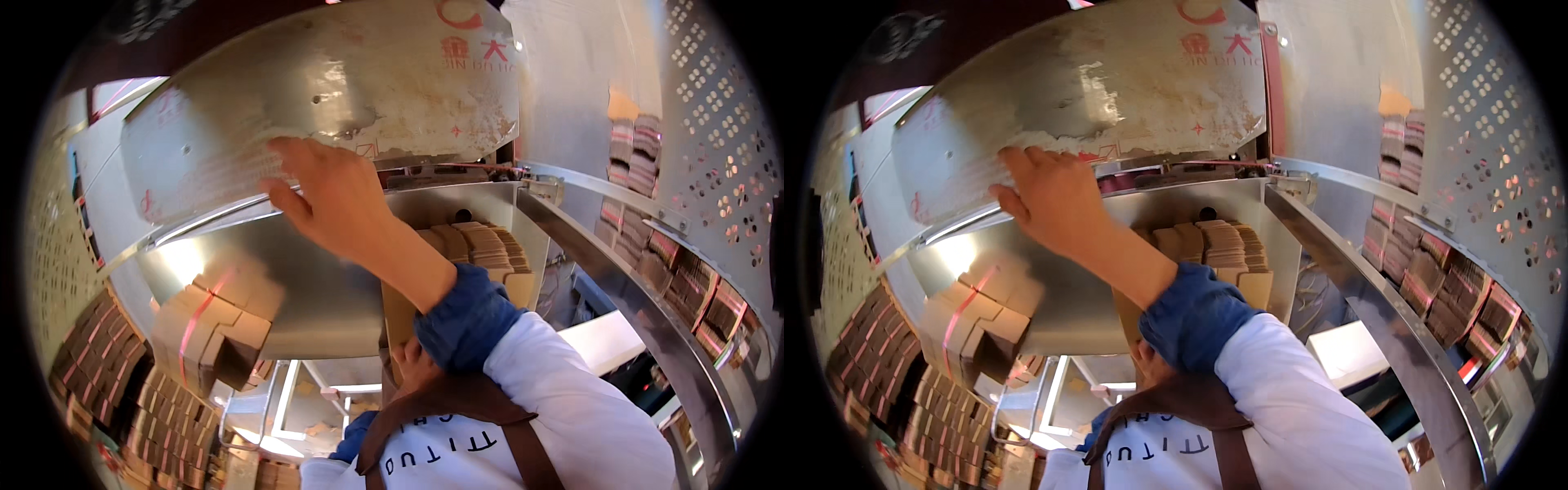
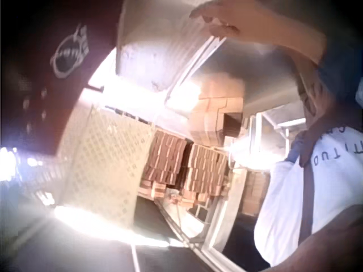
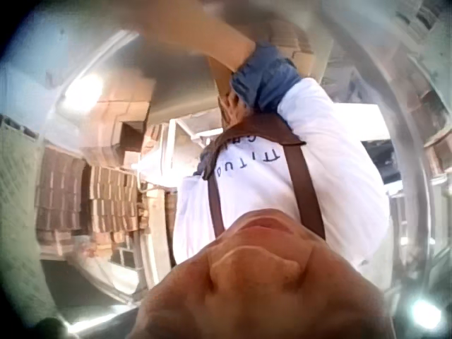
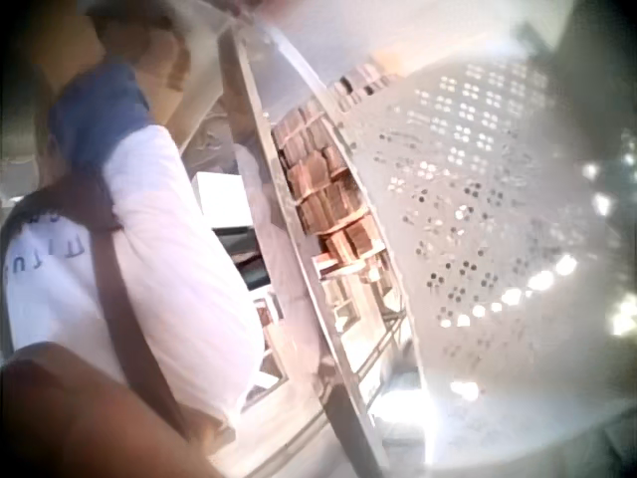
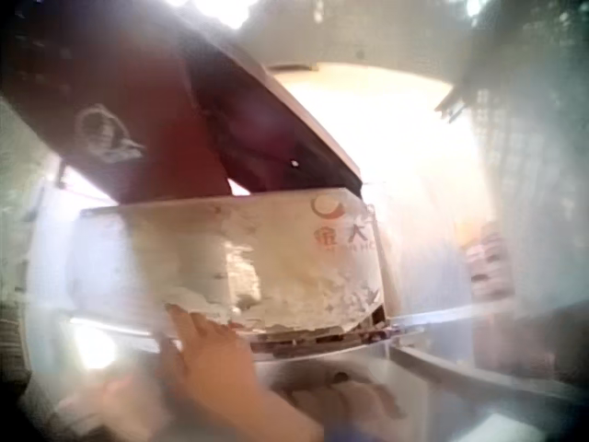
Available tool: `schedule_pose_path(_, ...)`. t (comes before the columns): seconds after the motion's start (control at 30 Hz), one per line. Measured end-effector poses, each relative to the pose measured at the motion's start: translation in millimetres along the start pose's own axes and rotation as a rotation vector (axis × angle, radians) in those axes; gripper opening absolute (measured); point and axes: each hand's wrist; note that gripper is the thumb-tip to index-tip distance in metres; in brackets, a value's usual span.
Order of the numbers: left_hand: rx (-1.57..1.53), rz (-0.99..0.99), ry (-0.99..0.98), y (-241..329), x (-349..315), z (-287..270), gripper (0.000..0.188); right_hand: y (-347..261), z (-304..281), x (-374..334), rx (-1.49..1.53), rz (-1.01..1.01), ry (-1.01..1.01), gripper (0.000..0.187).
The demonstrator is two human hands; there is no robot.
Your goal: The person stacks flat cardboard pieces on a table and then moves them to a strapping machine. They align the stacks and use the machine to apply plastic straps, securing the bundles before moving them aside.
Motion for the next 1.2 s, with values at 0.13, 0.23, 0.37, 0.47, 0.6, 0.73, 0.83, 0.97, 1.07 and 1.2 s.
schedule_pose_path(0.13,-0.047,0.053,-0.013,22.0,18.1,-21.5,0.053,-29.6,-40.7,-8.0,0.235,-0.025,-0.059,0.030)
schedule_pose_path(0.23,0.005,0.067,-0.001,44.2,37.8,-56.9,0.059,-46.2,-122.2,-55.8,0.163,0.032,-0.146,0.029)
schedule_pose_path(0.37,0.120,0.104,-0.004,53.8,34.4,-68.4,0.062,50.9,-195.6,-184.8,-0.154,0.283,0.108,0.038)
schedule_pose_path(0.47,0.191,0.122,-0.023,61.6,32.7,-67.5,0.061,127.5,-187.7,-263.7,0.167,0.822,0.071,0.047)
schedule_pose_path(0.6,0.166,0.128,-0.044,61.3,31.2,-71.1,0.069,144.1,-161.3,-275.0,0.396,0.980,-0.048,0.050)
schedule_pose_path(0.73,0.172,0.109,-0.121,61.4,28.2,-79.0,0.095,152.4,-150.0,-264.5,0.474,1.022,-0.034,0.052)
schedule_pose_path(0.83,0.210,0.072,-0.118,51.5,21.9,-82.3,0.105,128.6,-151.8,-256.7,0.475,1.147,-0.059,0.055)
schedule_pose_path(0.97,-0.011,0.005,-0.013,5.2,4.7,-115.1,0.105,96.5,-159.1,-242.7,0.369,0.902,-0.167,0.042)
schedule_pose_path(1.07,-0.503,-0.094,0.050,-72.8,-10.8,-134.6,0.107,26.4,-149.8,-232.2,0.192,0.592,-0.258,0.037)
schedule_pose_path(1.2,-0.677,-0.307,-0.111,-203.0,-51.9,-98.0,0.109,-45.8,-100.0,-226.1,0.138,0.502,-0.401,0.041)
Point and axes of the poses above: each hand's wrist, its own x-axis towards the middle knuckle, its own z-axis out of the palm, y = z × x, and after that the axes turned 5 degrees about -x, right-handed
